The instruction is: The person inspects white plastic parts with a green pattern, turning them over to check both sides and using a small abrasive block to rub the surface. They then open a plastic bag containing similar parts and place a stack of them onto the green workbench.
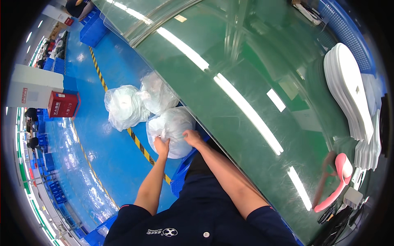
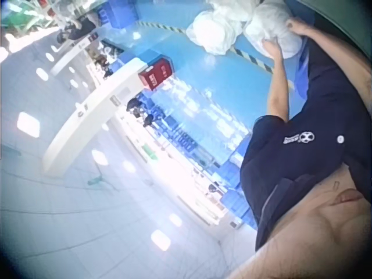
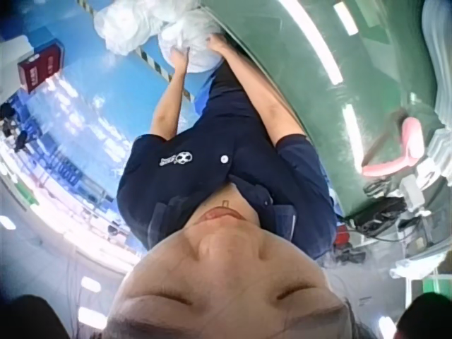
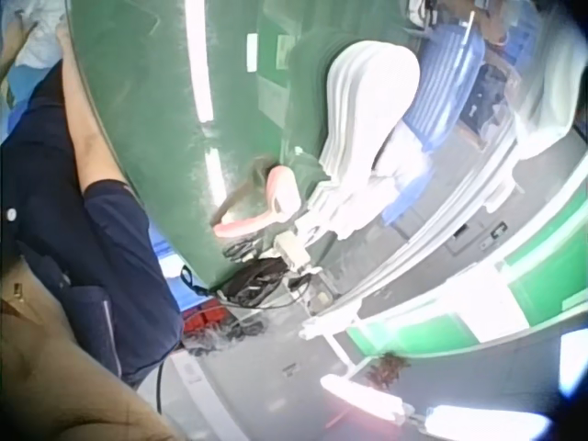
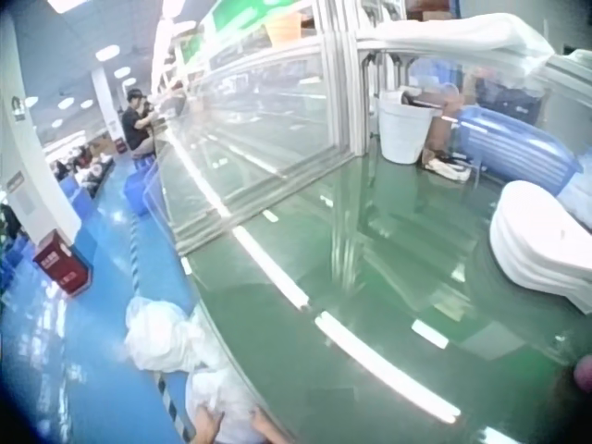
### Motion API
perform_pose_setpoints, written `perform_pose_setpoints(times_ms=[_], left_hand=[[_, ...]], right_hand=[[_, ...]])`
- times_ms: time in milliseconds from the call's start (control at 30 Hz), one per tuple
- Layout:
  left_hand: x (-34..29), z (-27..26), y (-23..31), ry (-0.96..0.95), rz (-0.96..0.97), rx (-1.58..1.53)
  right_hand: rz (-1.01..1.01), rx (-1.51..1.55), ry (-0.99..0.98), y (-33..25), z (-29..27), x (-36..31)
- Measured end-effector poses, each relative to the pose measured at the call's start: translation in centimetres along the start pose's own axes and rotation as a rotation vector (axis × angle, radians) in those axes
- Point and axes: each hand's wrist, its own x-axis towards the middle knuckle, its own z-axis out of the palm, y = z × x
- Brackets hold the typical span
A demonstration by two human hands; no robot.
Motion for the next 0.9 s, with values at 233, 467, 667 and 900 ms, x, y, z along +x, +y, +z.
perform_pose_setpoints(times_ms=[233,467,667,900], left_hand=[[-2.2,-10.2,-7.7,-0.503,0.525,0.161],[-7.8,-7.5,-27.4,0.525,-0.752,-0.17],[-9.8,-10.7,-7.1,0.346,0.425,0.31],[-6.3,-0.3,-8.0,-0.02,0.245,0.322]], right_hand=[[-0.025,0.011,0.061,2.1,0.6,1.0],[0.034,0.017,-0.071,-1.3,-0.9,-0.8],[0.024,0.004,-0.108,-2.3,-2.4,-1.4],[0.036,0.015,-0.085,-2.1,-3.0,-1.6]])
